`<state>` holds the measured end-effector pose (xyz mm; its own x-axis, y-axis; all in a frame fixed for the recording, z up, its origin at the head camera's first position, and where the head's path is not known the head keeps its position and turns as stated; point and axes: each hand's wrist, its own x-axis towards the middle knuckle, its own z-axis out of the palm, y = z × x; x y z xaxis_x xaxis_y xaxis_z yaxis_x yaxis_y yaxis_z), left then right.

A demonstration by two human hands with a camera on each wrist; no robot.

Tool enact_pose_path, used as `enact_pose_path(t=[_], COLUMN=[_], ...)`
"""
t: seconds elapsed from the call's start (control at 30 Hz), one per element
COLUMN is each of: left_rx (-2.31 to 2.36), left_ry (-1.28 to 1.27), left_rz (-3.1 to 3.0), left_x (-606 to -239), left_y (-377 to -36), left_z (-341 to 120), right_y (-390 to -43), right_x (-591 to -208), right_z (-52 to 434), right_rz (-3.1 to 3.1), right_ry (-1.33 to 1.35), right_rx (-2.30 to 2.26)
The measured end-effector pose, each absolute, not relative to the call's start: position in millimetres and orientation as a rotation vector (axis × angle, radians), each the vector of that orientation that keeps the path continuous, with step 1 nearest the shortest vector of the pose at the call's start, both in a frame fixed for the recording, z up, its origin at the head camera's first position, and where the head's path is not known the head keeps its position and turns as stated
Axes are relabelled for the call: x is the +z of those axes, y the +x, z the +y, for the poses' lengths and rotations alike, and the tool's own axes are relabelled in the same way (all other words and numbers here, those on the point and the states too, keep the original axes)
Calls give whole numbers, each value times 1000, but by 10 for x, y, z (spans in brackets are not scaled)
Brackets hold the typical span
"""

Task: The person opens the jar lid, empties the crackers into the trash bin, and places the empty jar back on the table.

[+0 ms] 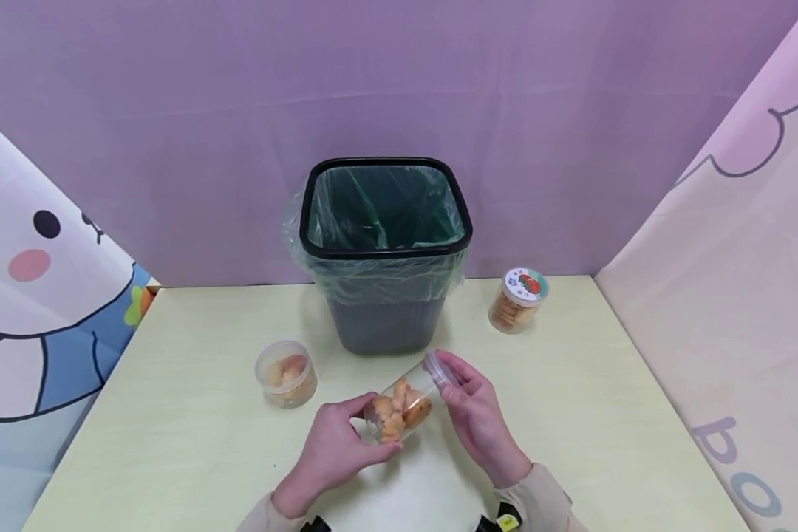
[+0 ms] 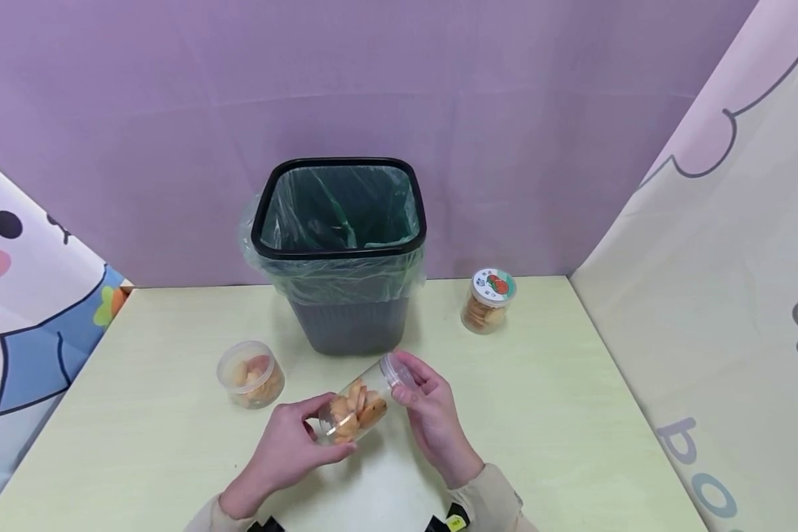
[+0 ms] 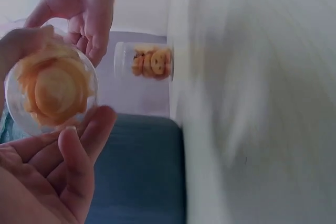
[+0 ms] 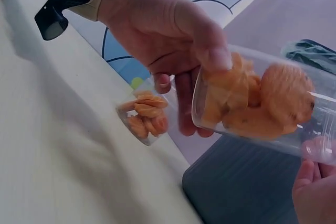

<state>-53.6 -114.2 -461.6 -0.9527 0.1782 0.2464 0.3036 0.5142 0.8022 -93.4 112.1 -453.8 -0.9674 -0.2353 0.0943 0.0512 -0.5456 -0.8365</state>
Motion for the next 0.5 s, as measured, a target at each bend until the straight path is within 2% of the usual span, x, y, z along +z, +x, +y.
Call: enact_pose_path(t=[0.2,0.5], left_rx=[-1771,-2296], left_ry=[-409,-651], left_rz=[-2685,-2497], left_x=[-4598,-4661], left_y=[-498,-549], left_z=[-1148,-1230], right_y=[-966,-1054], right_x=[-4479,-4477], right_z=[1220,1271], right_rz=[1308,1089], right_ry=[-558,-764], right_rx=[-2509,-2371])
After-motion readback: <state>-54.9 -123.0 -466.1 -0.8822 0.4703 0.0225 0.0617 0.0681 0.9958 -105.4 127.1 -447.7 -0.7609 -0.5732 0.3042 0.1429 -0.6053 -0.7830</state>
